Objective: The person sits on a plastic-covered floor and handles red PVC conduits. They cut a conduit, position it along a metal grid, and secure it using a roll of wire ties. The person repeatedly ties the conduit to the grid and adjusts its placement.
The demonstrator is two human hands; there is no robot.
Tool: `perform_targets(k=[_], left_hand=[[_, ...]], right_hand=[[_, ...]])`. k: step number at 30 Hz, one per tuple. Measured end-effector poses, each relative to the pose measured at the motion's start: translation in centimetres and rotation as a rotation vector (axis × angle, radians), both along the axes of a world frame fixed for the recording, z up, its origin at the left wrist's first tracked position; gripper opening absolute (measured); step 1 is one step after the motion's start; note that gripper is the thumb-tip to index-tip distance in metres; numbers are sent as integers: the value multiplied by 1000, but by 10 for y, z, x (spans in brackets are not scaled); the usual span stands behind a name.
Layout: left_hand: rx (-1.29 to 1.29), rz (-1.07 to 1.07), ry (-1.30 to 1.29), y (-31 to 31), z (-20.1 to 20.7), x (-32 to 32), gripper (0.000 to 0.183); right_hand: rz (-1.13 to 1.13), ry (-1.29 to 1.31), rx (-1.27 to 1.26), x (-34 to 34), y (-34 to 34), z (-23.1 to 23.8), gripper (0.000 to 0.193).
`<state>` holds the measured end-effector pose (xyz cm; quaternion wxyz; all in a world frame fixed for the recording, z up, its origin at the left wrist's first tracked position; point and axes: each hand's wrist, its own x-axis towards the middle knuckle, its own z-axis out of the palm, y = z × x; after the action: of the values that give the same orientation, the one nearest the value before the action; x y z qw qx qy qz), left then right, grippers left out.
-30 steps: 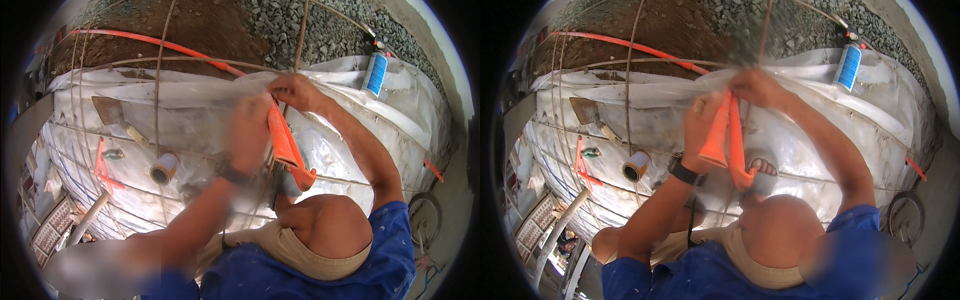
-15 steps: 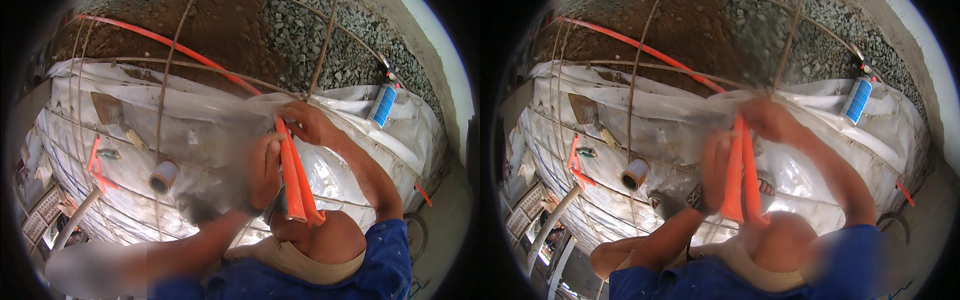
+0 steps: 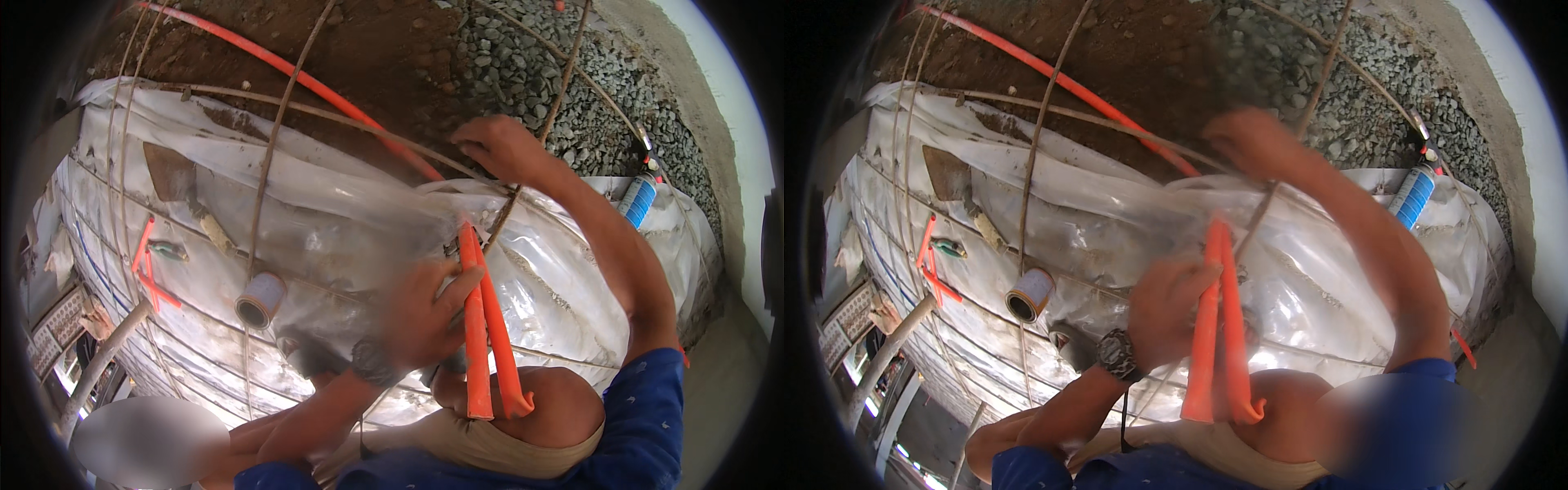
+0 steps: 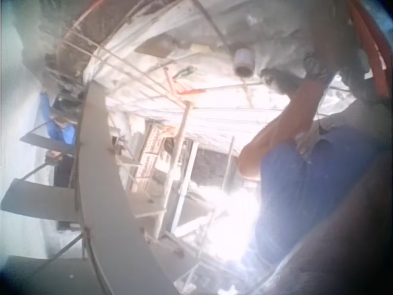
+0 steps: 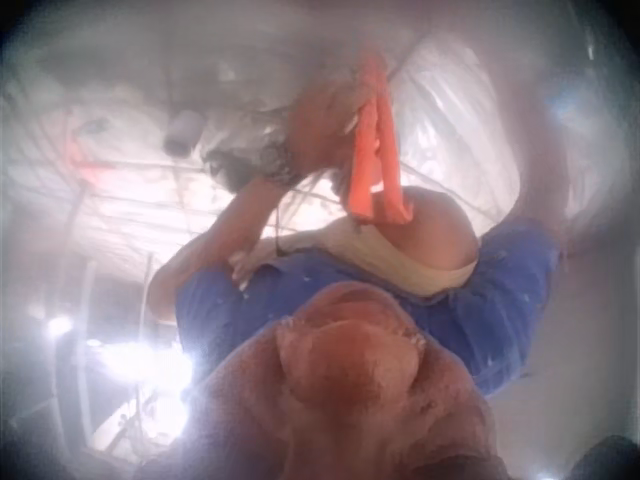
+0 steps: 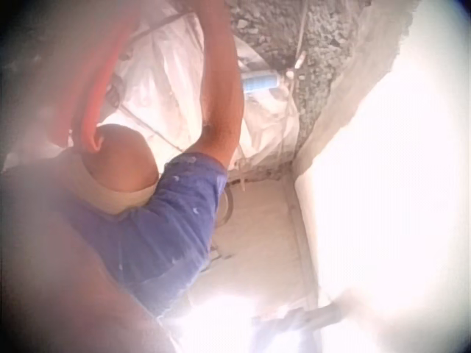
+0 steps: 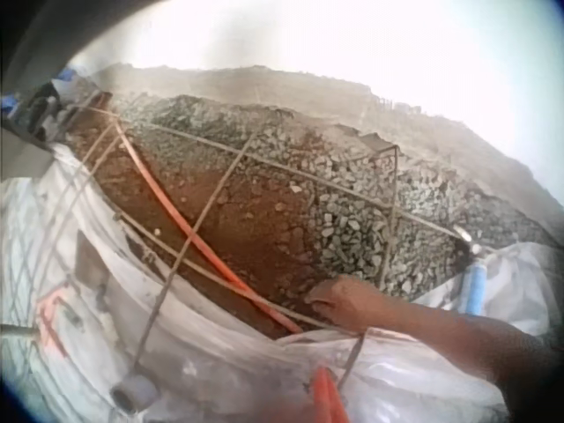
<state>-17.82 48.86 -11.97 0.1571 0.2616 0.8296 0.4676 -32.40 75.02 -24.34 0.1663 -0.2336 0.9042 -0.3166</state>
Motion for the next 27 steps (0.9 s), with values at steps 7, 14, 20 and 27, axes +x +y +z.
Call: perform_targets(k=[7, 14, 20, 27], left_hand=[[-10, -139, -2, 5, -8, -18, 40], [-120, -251, -56, -1, -5, -36, 24], [-60, -61, 151, 18, -23, -30, 25], [42, 76, 154, 34, -30, -16, 26]], right_hand=[[128, -109, 13, -57, -67, -36, 25], [234, -299, 88, -90, -100, -62, 26], [228, -181, 129, -91, -106, -60, 24], [80, -289, 43, -85, -110, -66, 26]])
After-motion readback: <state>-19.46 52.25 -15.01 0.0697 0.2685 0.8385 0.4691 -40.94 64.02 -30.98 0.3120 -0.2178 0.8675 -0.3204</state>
